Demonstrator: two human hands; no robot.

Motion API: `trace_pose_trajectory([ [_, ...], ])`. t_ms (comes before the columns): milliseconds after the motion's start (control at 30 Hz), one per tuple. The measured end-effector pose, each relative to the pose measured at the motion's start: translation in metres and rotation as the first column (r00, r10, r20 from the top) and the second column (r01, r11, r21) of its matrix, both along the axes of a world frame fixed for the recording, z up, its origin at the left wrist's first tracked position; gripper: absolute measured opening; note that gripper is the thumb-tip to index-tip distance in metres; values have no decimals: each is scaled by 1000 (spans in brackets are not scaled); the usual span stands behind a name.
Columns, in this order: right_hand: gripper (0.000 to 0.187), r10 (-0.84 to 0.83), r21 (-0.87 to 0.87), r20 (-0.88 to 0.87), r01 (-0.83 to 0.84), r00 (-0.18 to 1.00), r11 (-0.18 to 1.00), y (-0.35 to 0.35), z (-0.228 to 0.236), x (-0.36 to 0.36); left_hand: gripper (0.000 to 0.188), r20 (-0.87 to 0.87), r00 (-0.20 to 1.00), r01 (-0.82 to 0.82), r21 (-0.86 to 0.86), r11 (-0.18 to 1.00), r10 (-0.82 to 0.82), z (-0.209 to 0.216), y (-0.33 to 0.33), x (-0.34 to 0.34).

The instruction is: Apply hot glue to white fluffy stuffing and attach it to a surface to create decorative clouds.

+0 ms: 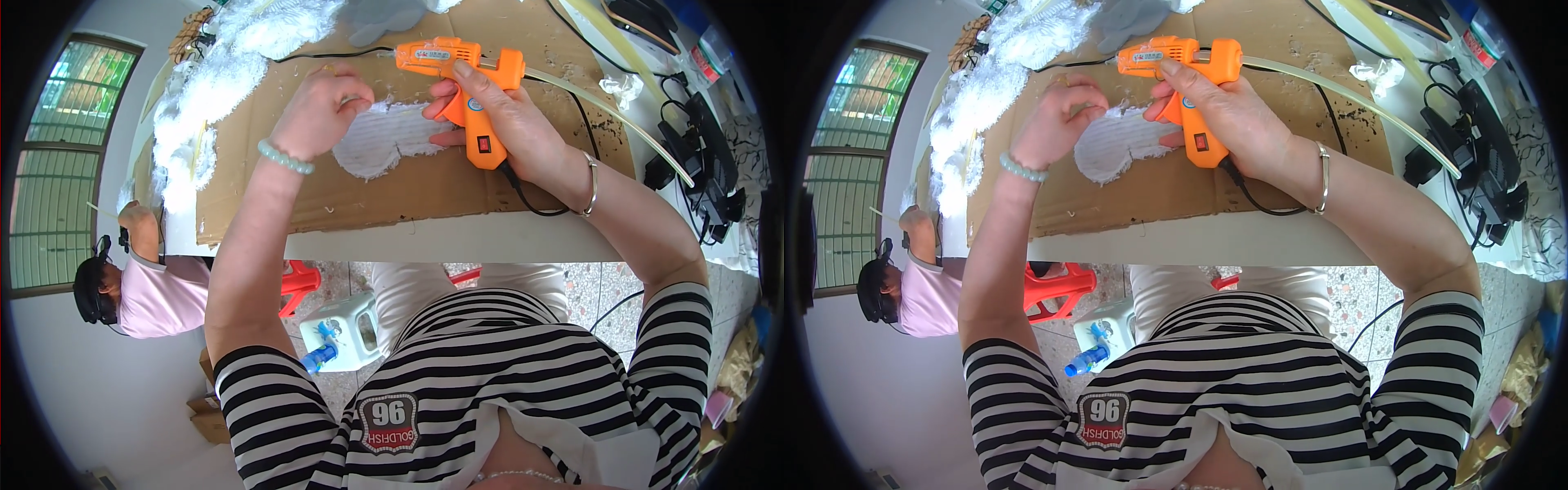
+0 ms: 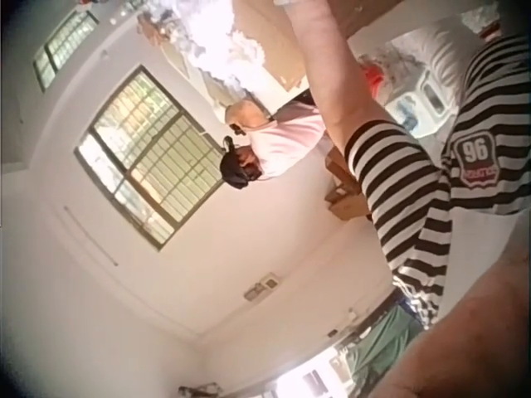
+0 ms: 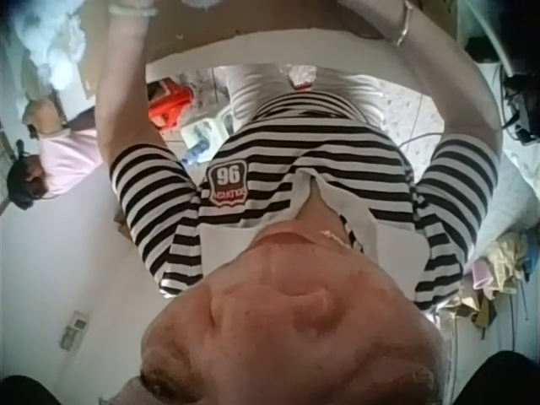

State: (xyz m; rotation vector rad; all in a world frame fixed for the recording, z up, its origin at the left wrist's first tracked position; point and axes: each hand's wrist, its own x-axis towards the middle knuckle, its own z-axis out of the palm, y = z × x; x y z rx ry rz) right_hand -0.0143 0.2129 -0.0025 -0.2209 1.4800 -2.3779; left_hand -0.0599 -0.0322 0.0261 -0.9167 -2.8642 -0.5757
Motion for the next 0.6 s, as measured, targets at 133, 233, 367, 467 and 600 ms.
trace_pose_trajectory([
  [133,46,26,12,-14,-26,1000,1000,-1,0,0,12,-275,941,172,-106,979,-195,-8,-13,14],
  [233,46,6,19,-6,-5,1000,1000,-2,0,0,14,-359,904,166,-204,965,-231,-7,-12,30],
  [367,46,12,31,7,-12,1000,999,-1,0,-1,20,-408,885,145,-220,965,-226,-5,-8,44],
  [467,45,9,25,21,-9,1000,1000,-3,2,0,21,-379,913,88,-172,981,-149,-6,-5,51],
  [600,44,27,23,15,-27,1000,999,-2,1,0,22,-189,976,-93,104,990,111,-10,4,50],
])
